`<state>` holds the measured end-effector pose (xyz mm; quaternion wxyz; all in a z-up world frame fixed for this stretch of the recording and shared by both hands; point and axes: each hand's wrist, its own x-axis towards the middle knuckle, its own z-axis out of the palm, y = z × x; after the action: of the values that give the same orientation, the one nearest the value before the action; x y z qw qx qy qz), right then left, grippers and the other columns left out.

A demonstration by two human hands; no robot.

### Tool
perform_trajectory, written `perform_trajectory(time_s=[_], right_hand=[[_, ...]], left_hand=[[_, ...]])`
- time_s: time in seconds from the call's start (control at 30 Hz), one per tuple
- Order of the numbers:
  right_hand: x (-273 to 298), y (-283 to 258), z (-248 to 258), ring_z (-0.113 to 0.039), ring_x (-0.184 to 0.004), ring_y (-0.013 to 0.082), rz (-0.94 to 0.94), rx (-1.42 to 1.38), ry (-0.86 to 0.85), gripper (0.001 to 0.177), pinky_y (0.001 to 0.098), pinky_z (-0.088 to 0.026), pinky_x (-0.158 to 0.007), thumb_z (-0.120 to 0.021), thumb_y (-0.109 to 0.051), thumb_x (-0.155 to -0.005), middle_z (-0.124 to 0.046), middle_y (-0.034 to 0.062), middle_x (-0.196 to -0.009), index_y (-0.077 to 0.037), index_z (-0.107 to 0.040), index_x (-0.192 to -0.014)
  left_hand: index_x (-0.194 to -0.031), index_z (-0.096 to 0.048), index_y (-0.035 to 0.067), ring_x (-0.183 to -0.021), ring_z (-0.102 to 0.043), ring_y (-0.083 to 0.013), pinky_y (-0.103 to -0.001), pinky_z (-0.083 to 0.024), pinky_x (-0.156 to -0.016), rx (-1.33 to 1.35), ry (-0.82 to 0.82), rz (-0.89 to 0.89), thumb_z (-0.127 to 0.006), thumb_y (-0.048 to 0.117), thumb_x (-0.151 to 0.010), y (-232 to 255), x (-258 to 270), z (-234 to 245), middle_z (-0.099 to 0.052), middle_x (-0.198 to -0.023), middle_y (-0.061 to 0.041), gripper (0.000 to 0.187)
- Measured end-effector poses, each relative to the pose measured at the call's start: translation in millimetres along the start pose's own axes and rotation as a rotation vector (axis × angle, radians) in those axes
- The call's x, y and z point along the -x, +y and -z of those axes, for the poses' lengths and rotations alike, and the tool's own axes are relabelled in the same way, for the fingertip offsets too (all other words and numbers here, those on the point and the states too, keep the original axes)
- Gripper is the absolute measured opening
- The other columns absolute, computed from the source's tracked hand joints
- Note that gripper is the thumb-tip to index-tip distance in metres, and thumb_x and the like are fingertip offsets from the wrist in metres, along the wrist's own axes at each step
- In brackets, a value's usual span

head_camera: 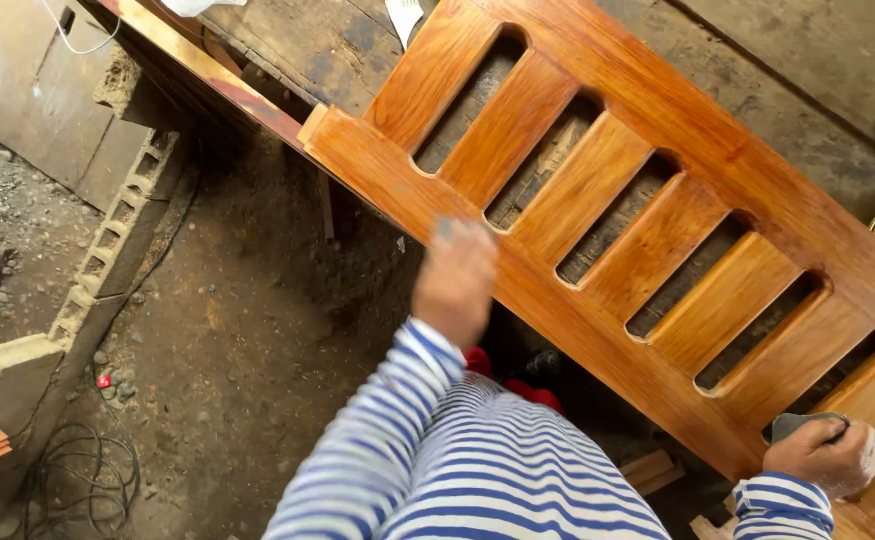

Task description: The person sands a wooden chair backrest with a sanding block, smoothing the surface and edges. They work on the flat areas and the curved cutouts of the wooden piece, which is placed on a workbench.

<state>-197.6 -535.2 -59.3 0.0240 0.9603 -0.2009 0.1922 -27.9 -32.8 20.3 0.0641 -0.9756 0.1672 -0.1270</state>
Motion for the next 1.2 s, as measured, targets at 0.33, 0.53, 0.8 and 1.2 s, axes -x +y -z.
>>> perform_trajectory(time_s=[0.33,0.53,0.8,1.2], right_hand=[[-3.0,-1.7,1.3,-0.055,-0.085,0.0522,0.054,-0.019,-0.006,0.021,0.0569,-0.038,-0.074,-0.055,-0.002,-0.113,-0.061,0.0295,-0.094,0.008,-0.056,-0.095],[-4.1,0.5,-2.0,-0.053,-0.079,0.0483,0.002,-0.060,0.008,0.023,0.0543,-0.038,-0.070,-0.054,-0.005,-0.112,-0.061,0.0261,-0.091,0.005,-0.053,-0.091],[-5.8,-5.6,7.4,-0.055,-0.081,0.0495,0.030,-0.086,0.003,0.022,0.0554,-0.038,-0.071,-0.052,-0.007,-0.112,-0.063,0.0262,-0.092,0.004,-0.054,-0.093],[-9.9,2.2,5.3,-0.057,-0.082,0.0445,0.033,-0.122,-0.006,0.017,0.0536,-0.039,-0.071,-0.051,-0.006,-0.106,-0.060,0.0203,-0.088,0.001,-0.055,-0.091]], left_hand=[[-0.129,-0.067,-0.001,-0.117,-0.069,-0.0346,-0.050,-0.042,-0.115,0.209,0.283,0.100,-0.045,0.009,-0.107,-135.1,-26.2,-83.9,-0.073,-0.124,-0.019,0.033],[-0.158,-0.037,0.006,-0.148,-0.039,-0.0347,-0.048,-0.025,-0.124,-0.284,-0.303,0.339,-0.040,0.020,-0.110,-62.9,-23.4,-70.9,-0.041,-0.160,-0.018,0.051],[-0.141,-0.059,0.002,-0.146,-0.048,-0.0353,-0.054,-0.033,-0.126,1.009,-0.128,-0.343,-0.048,0.014,-0.103,184.5,62.6,-18.3,-0.057,-0.149,-0.014,0.041],[-0.145,-0.055,0.003,-0.142,-0.046,-0.0341,-0.043,-0.036,-0.118,0.348,0.006,0.551,-0.049,0.018,-0.110,-47.1,-7.2,-68.6,-0.053,-0.149,-0.016,0.038]])
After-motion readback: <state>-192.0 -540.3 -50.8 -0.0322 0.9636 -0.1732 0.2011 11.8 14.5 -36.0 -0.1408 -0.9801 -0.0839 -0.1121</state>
